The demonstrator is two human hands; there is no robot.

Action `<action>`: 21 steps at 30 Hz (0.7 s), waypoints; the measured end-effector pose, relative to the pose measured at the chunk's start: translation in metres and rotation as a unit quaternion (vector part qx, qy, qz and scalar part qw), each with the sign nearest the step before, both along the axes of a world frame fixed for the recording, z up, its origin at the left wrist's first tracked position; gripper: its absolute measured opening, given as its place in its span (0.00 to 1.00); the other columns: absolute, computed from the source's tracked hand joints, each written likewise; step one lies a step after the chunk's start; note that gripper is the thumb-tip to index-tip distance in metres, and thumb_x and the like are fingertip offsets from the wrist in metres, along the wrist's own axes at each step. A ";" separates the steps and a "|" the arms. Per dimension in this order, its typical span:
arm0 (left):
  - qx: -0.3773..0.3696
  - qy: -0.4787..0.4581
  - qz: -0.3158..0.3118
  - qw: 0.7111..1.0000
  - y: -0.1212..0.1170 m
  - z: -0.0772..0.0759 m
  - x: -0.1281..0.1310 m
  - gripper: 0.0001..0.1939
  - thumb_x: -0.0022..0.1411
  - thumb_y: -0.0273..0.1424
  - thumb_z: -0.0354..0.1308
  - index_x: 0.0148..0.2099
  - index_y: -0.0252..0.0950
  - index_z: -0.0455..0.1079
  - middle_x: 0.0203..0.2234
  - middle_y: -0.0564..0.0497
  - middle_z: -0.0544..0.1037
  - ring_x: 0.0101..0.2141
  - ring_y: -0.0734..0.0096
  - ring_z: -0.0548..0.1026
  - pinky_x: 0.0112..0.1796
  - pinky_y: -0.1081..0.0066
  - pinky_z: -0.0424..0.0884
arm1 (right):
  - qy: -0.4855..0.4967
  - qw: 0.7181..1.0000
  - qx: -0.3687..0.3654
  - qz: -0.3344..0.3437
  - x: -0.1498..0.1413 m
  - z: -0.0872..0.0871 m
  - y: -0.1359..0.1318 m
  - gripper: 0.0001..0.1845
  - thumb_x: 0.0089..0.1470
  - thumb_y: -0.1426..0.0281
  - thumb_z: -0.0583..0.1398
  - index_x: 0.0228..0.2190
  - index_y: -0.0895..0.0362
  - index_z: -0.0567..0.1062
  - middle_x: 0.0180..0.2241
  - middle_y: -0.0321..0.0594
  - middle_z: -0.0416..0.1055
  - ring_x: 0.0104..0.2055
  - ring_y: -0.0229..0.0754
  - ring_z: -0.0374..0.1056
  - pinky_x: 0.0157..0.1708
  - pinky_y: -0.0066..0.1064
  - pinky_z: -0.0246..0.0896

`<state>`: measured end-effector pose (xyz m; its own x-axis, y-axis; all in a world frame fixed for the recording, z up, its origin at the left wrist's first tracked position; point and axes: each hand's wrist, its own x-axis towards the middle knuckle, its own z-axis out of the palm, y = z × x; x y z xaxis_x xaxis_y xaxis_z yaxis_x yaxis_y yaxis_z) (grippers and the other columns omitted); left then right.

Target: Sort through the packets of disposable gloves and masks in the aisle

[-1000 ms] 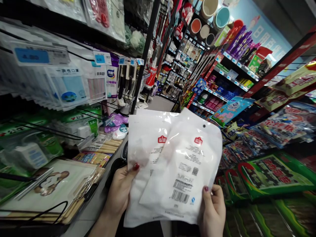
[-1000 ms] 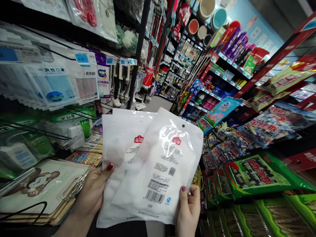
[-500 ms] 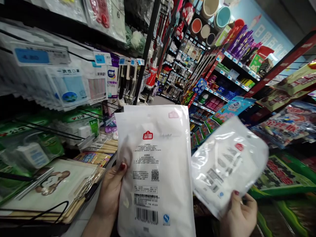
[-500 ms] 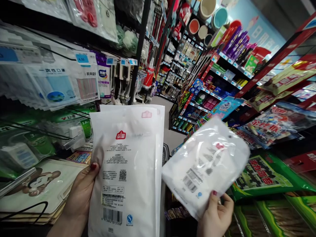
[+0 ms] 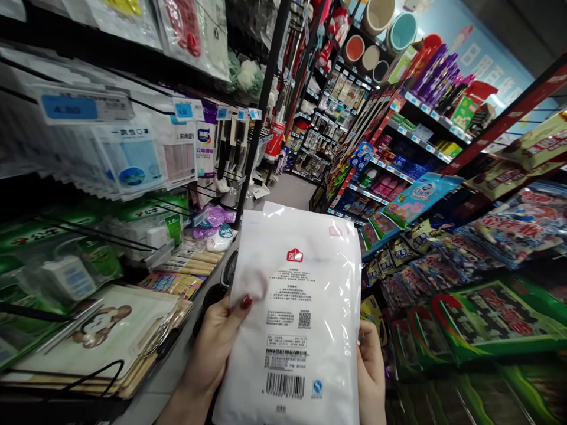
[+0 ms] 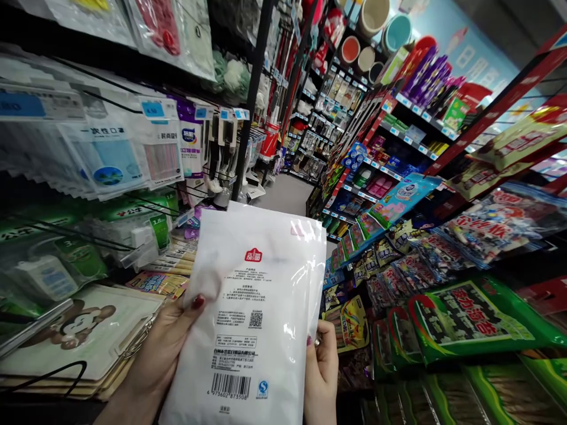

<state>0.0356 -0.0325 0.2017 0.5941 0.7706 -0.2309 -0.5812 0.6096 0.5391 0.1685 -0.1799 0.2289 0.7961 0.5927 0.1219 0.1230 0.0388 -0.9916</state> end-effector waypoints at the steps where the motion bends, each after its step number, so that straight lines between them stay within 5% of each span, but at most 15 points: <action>1: 0.003 0.004 -0.010 1.000 -0.001 0.001 0.000 0.15 0.46 0.32 0.66 0.39 0.37 0.74 0.28 0.51 0.80 0.30 0.63 0.77 0.34 0.68 0.74 | 0.006 1.000 0.001 -0.004 -0.001 0.001 0.000 0.11 0.48 0.60 0.59 0.30 0.53 0.67 0.19 0.29 0.59 0.20 0.33 0.54 0.19 0.22 0.52; 5: 0.003 0.009 -0.075 0.997 -0.003 0.003 0.002 0.11 0.46 0.32 0.66 0.34 0.34 0.75 0.23 0.50 0.79 0.27 0.63 0.77 0.28 0.70 0.73 | 0.026 0.998 -0.017 -0.048 -0.008 0.002 -0.001 0.11 0.41 0.64 0.64 0.29 0.52 0.69 0.21 0.31 0.66 0.22 0.36 0.60 0.22 0.24 0.58; 9: 0.010 0.009 -0.117 0.993 -0.004 0.003 0.003 0.10 0.49 0.32 0.64 0.35 0.32 0.75 0.23 0.48 0.79 0.26 0.64 0.77 0.26 0.72 0.72 | 0.035 0.994 -0.015 -0.098 -0.002 -0.001 -0.002 0.19 0.43 0.59 0.61 0.39 0.52 0.70 0.37 0.40 0.72 0.31 0.42 0.67 0.25 0.27 0.61; 14: 0.027 0.027 -0.056 0.998 -0.003 -0.002 0.006 0.12 0.49 0.33 0.64 0.37 0.33 0.75 0.25 0.49 0.79 0.27 0.65 0.76 0.27 0.73 0.72 | -0.064 0.994 0.089 -0.011 0.021 -0.006 -0.005 0.16 0.47 0.54 0.58 0.33 0.52 0.67 0.35 0.40 0.69 0.31 0.41 0.66 0.28 0.30 0.60; 21: 0.089 0.084 0.023 0.992 -0.006 -0.012 0.008 0.15 0.50 0.37 0.63 0.39 0.33 0.74 0.27 0.49 0.79 0.29 0.63 0.76 0.27 0.73 0.72 | -0.165 0.984 -0.065 0.030 0.022 0.000 -0.012 0.13 0.44 0.62 0.62 0.18 0.58 0.68 0.37 0.44 0.66 0.34 0.44 0.65 0.28 0.29 0.59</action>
